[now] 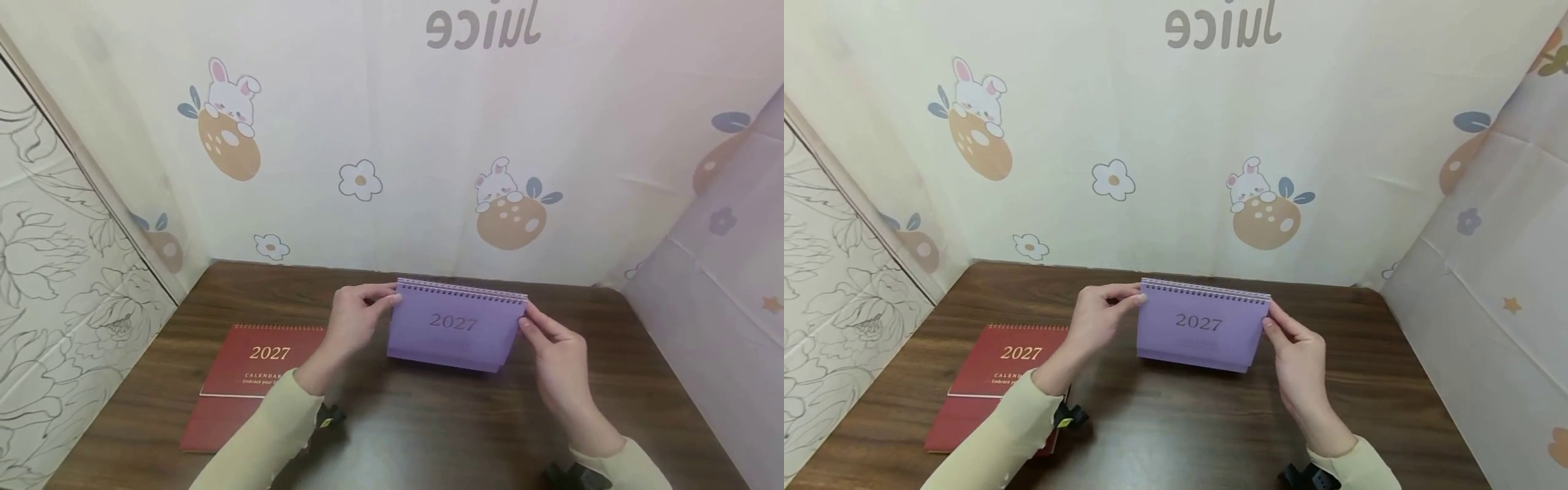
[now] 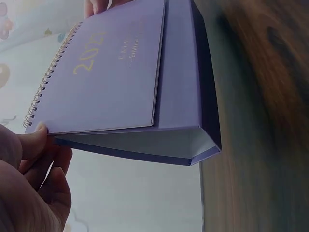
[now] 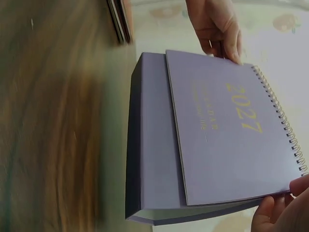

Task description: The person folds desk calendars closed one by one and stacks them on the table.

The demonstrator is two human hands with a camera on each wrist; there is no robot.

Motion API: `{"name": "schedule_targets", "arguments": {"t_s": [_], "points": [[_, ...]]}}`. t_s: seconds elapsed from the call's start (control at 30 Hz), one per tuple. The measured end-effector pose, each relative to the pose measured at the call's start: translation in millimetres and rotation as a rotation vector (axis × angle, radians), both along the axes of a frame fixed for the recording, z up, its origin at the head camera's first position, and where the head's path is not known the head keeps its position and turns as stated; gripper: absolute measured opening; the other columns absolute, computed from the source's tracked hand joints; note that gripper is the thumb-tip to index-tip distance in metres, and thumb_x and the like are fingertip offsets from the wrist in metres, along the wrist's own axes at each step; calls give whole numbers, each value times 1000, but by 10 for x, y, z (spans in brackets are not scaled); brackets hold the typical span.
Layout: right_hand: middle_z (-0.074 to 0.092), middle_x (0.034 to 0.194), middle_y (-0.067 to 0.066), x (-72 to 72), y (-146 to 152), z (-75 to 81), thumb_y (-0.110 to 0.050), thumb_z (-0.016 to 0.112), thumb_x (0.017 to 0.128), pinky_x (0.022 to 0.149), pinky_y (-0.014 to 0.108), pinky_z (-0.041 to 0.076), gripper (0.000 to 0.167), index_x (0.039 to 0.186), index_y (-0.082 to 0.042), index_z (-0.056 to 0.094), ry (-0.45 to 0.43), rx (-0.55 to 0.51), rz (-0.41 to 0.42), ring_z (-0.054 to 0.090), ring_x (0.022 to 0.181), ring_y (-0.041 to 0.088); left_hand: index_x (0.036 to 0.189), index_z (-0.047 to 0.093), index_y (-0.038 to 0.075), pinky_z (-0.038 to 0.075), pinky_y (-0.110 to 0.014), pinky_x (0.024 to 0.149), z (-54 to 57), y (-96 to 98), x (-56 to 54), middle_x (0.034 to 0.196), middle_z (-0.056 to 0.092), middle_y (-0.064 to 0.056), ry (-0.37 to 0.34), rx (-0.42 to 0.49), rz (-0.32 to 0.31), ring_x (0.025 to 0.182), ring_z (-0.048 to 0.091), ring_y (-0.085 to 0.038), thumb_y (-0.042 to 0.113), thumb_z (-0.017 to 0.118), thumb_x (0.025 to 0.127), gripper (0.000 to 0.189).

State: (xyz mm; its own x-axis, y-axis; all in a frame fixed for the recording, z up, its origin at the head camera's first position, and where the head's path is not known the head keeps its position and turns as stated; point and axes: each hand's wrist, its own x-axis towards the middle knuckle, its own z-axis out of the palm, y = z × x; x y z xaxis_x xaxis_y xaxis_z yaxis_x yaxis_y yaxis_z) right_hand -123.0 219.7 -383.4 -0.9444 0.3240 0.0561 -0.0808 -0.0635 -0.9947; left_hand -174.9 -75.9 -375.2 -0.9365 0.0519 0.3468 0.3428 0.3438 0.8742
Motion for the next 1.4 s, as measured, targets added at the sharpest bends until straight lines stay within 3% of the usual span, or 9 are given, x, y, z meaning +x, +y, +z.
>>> {"name": "schedule_targets", "arguments": {"t_s": [0.13,0.37,0.47,0.6,0.77,0.97,1.1,1.23,1.4], "points": [[70,120,-4,103,-126,26,-7,69,94,89,14,47,41,132,3,60,-5,87,44,62,110,1,90,81,13,36,-24,52,-1,-174,120,100,75,5,-1,5,26,63,52,-14,17,81,85,7],[67,126,-4,241,-261,25,-5,67,95,92,14,45,34,128,3,64,58,276,100,58,117,1,89,81,13,43,-24,58,-22,-413,336,99,76,3,-63,-5,52,72,60,-13,17,81,84,6],[66,126,-6,278,-278,-27,-6,66,96,93,14,44,33,127,3,65,69,323,135,57,116,0,88,81,14,37,-24,52,-72,-468,387,100,76,3,-51,-29,58,62,52,-12,16,81,85,5],[64,131,1,312,-270,-113,-10,65,98,94,13,43,33,128,2,65,53,347,181,54,119,-2,88,81,14,42,-23,55,-177,-509,418,102,75,4,-47,-68,53,65,57,-8,16,81,84,4],[61,136,10,322,-235,-198,-14,65,98,94,12,41,33,129,0,65,54,395,212,51,122,-3,88,81,14,52,-26,65,-291,-532,432,103,75,6,-37,-115,47,85,69,-7,17,82,84,6],[65,129,11,249,-133,-277,-6,67,95,90,15,46,28,123,-1,69,219,500,237,57,117,0,88,81,16,55,-30,68,-344,-580,444,103,75,5,14,-183,23,90,71,-11,16,83,81,7],[68,124,9,190,-40,-293,0,72,90,84,18,51,28,118,-3,73,316,579,268,62,113,2,89,81,18,56,-36,78,-360,-638,458,108,74,4,35,-331,-34,98,70,-15,20,85,79,10],[71,118,7,144,5,-308,-2,77,86,78,19,54,29,115,-5,74,298,624,292,65,103,3,90,81,21,53,-43,89,-380,-681,457,116,72,3,39,-459,-84,108,68,-20,24,85,79,13],[74,103,6,126,24,-365,-6,80,83,70,21,55,34,116,-6,72,223,658,320,69,86,7,84,79,24,49,-47,96,-397,-695,456,123,69,0,-11,-496,-131,115,64,-24,26,85,80,7]]}}
